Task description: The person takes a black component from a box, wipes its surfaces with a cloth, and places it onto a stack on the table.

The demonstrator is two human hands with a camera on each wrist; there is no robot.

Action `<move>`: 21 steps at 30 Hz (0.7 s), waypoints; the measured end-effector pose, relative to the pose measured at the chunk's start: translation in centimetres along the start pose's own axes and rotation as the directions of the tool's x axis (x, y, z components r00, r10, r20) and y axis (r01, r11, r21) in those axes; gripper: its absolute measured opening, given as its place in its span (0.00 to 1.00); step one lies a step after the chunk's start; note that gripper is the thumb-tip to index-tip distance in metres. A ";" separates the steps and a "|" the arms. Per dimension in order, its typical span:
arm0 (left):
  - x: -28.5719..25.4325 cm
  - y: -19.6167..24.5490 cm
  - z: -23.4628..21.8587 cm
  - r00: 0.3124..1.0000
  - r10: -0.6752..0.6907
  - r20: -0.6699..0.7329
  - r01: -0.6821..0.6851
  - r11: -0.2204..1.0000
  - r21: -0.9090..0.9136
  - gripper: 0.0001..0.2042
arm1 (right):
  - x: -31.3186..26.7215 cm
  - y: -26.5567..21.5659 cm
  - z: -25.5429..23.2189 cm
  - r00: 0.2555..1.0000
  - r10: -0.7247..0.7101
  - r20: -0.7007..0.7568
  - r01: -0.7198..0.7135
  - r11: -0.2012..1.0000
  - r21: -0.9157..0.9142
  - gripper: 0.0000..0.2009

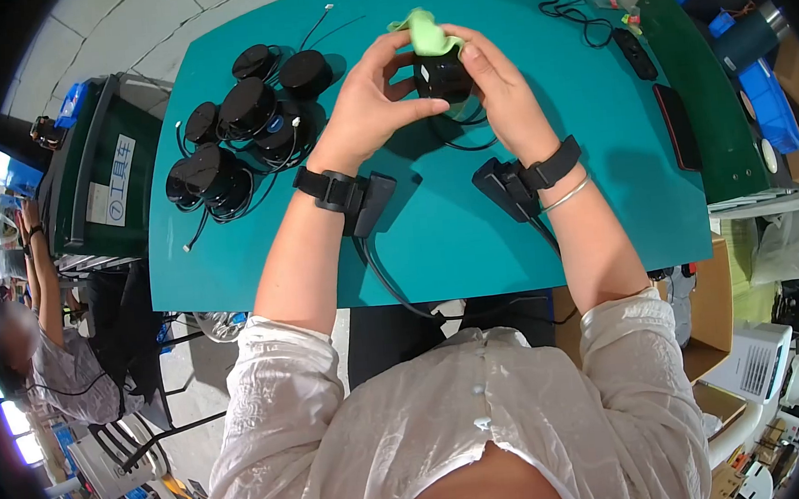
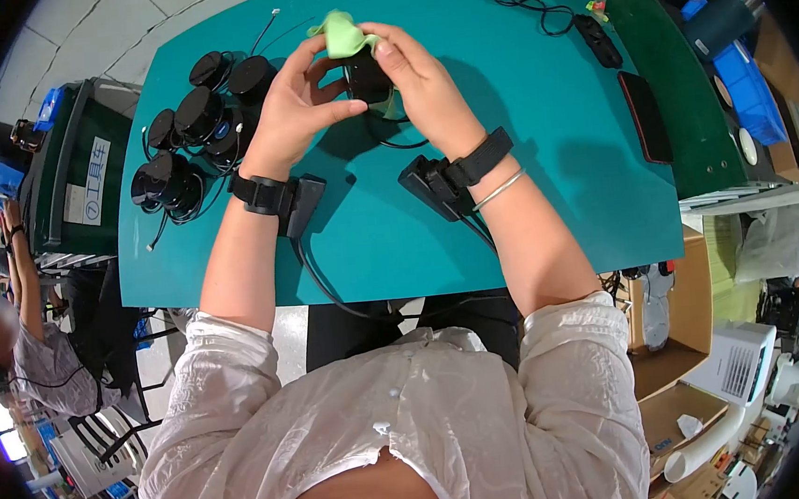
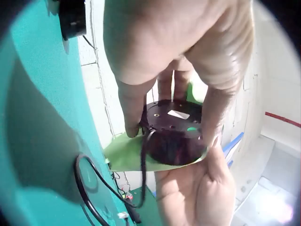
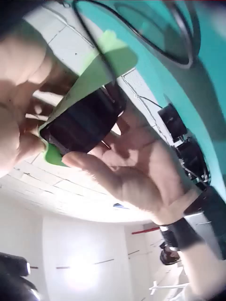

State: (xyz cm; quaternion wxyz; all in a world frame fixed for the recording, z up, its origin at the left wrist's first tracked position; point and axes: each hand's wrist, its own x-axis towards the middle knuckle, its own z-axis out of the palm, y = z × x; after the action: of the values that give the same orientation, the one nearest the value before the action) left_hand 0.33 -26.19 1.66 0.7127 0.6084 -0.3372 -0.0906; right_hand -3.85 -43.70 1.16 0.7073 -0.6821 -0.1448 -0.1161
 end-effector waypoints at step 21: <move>-0.4 0.5 -0.5 0.982 -0.188 -0.003 0.182 0.954 -0.240 0.37 | 0.2 -0.1 -0.2 0.904 -0.410 0.122 0.428 0.870 -0.246 0.10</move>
State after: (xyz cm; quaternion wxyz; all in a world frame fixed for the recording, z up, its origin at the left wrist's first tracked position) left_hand 0.21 -25.44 1.93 0.7733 0.5484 -0.2560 -0.1889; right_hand -3.68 -43.85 1.30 0.5616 -0.7269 -0.2955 -0.2624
